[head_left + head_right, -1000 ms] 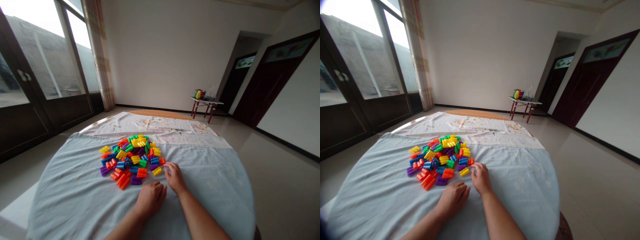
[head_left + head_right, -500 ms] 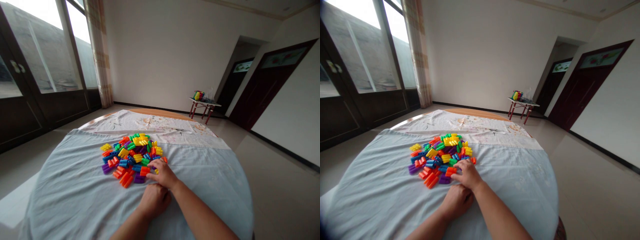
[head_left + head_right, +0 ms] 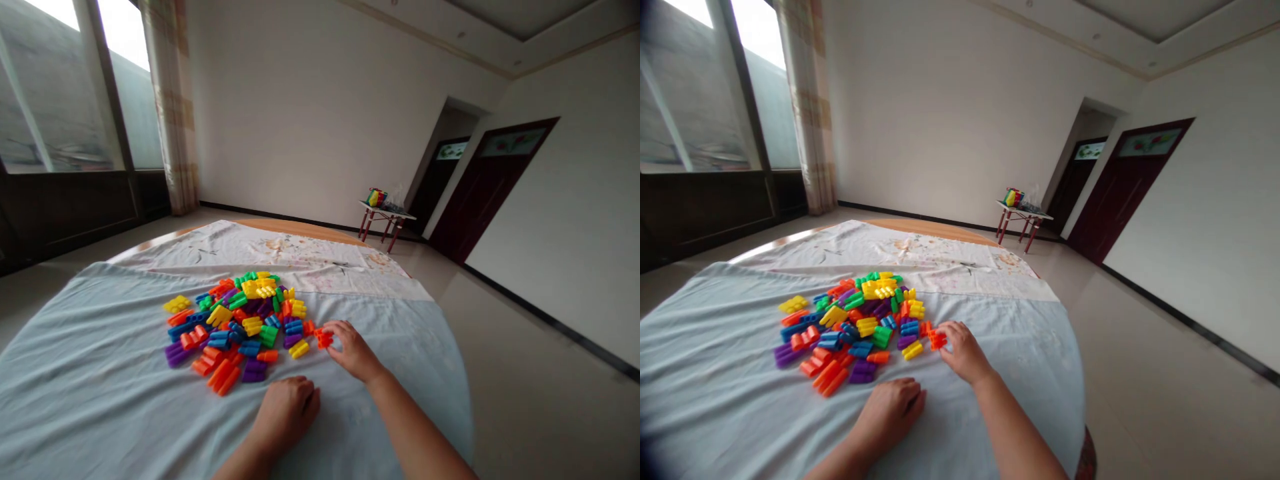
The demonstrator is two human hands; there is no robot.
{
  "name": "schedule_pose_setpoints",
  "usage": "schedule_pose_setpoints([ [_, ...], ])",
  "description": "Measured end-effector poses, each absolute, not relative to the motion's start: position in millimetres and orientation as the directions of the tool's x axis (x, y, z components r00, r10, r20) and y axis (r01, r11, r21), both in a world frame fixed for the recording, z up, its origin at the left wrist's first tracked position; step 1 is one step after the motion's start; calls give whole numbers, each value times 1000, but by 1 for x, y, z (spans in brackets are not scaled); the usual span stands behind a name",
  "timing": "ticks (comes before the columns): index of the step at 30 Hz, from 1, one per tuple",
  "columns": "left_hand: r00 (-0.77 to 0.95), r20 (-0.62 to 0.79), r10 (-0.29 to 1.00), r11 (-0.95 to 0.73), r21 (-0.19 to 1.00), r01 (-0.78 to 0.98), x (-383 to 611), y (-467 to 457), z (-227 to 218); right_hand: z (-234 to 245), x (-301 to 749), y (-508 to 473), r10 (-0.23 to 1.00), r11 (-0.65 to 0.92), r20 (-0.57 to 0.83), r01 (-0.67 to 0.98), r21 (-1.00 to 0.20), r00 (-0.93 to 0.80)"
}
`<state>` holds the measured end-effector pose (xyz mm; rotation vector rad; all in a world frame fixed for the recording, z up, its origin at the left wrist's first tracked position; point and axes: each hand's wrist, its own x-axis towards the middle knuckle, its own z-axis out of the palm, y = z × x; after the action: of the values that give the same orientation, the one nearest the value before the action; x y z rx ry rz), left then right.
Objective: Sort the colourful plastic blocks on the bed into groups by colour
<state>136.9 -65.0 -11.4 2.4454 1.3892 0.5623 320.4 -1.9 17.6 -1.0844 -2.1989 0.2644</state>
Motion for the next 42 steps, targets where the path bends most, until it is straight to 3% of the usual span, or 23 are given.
schedule_pose_setpoints([
  [5, 461, 173, 870, -491, 379, 784, 137, -64, -8, -4, 348, -1, 826, 554, 398, 710, -435, -400],
  [11, 468, 148, 871, -488, 372, 790, 138, -68, -5, -22, 337, -1, 834, 475, 514, 733, -487, -200],
  [18, 485, 114, 867, -491, 364, 792, 139, -71, -4, -34, 359, 6, 857, 381, 500, 804, -456, -123],
  [27, 521, 115, 846, -529, 311, 790, 137, -77, -8, -45, 384, 2, 831, 333, 555, 772, -542, 30],
  [34, 436, -40, 899, -399, 336, 853, 151, -62, 10, -49, 390, 10, 836, 291, 527, 689, -664, 155],
  [38, 398, 51, 916, -383, 405, 830, 172, -47, 16, -45, 391, 11, 854, 309, 514, 717, -625, 80],
  [42, 465, 162, 870, -478, 501, 721, 182, -44, 5, -44, 393, 9, 845, 325, 534, 782, -532, 13],
])
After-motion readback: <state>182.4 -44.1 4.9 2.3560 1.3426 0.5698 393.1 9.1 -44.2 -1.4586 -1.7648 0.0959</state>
